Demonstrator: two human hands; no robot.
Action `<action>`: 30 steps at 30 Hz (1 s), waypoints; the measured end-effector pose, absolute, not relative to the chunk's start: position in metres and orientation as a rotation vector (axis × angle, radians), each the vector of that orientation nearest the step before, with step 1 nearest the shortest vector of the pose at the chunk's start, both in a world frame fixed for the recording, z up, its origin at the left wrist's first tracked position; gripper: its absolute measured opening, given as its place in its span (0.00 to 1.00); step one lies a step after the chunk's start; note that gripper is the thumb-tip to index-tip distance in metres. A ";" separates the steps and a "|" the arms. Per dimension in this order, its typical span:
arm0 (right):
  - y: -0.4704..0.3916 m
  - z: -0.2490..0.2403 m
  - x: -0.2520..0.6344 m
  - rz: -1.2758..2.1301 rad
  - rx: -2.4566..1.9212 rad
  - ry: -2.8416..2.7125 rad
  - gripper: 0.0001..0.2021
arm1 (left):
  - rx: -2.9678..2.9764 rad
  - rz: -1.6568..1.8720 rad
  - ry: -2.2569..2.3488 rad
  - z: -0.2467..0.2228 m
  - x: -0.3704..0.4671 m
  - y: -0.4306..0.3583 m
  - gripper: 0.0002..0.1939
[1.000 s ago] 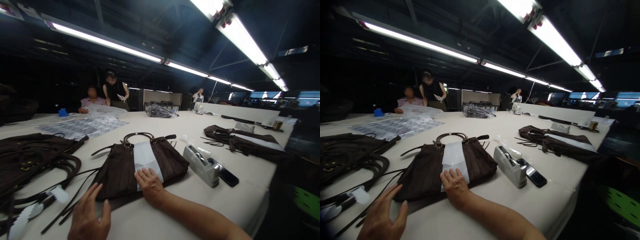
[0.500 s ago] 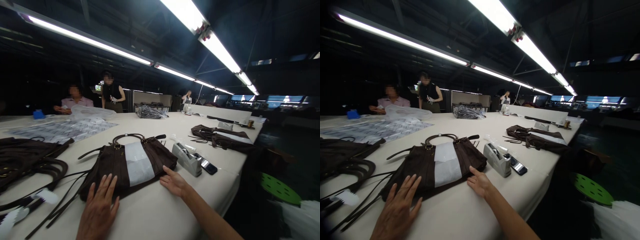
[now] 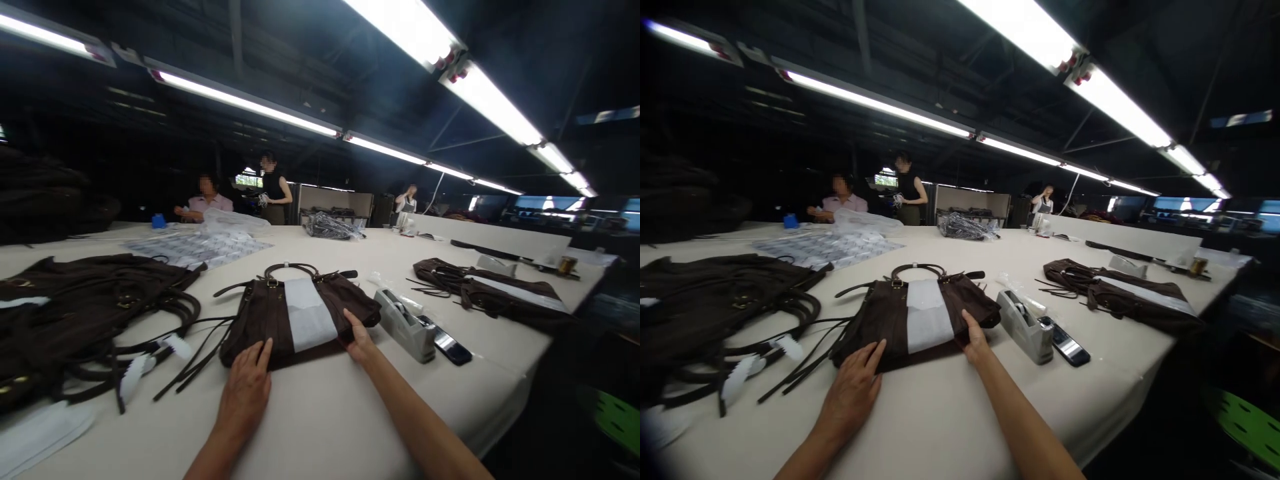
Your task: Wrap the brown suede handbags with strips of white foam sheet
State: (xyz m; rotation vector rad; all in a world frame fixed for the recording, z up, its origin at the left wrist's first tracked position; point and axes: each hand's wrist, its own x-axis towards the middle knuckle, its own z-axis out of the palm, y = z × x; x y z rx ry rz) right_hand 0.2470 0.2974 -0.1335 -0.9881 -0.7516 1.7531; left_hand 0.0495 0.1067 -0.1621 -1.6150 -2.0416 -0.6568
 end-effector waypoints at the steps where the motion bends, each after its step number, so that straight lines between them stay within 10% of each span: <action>1: 0.300 -0.134 0.246 1.741 -1.008 -0.747 0.28 | -1.579 -0.712 -2.008 -0.157 0.051 0.106 0.23; 10: 0.261 -0.140 0.266 1.814 -1.005 -0.810 0.22 | -1.139 -1.136 -2.239 -0.118 0.023 0.103 0.29; 17: 0.198 -0.114 0.306 1.797 -1.100 -2.156 0.24 | -0.956 -0.963 -2.522 -0.097 0.037 0.090 0.16; 24: 0.233 -0.039 0.154 0.829 -0.300 -2.378 0.18 | -0.676 -1.046 -2.831 -0.103 0.024 0.088 0.21; 30: 0.276 -0.084 0.026 0.750 0.011 -2.657 0.09 | -0.578 -1.246 -2.955 -0.113 0.011 0.087 0.21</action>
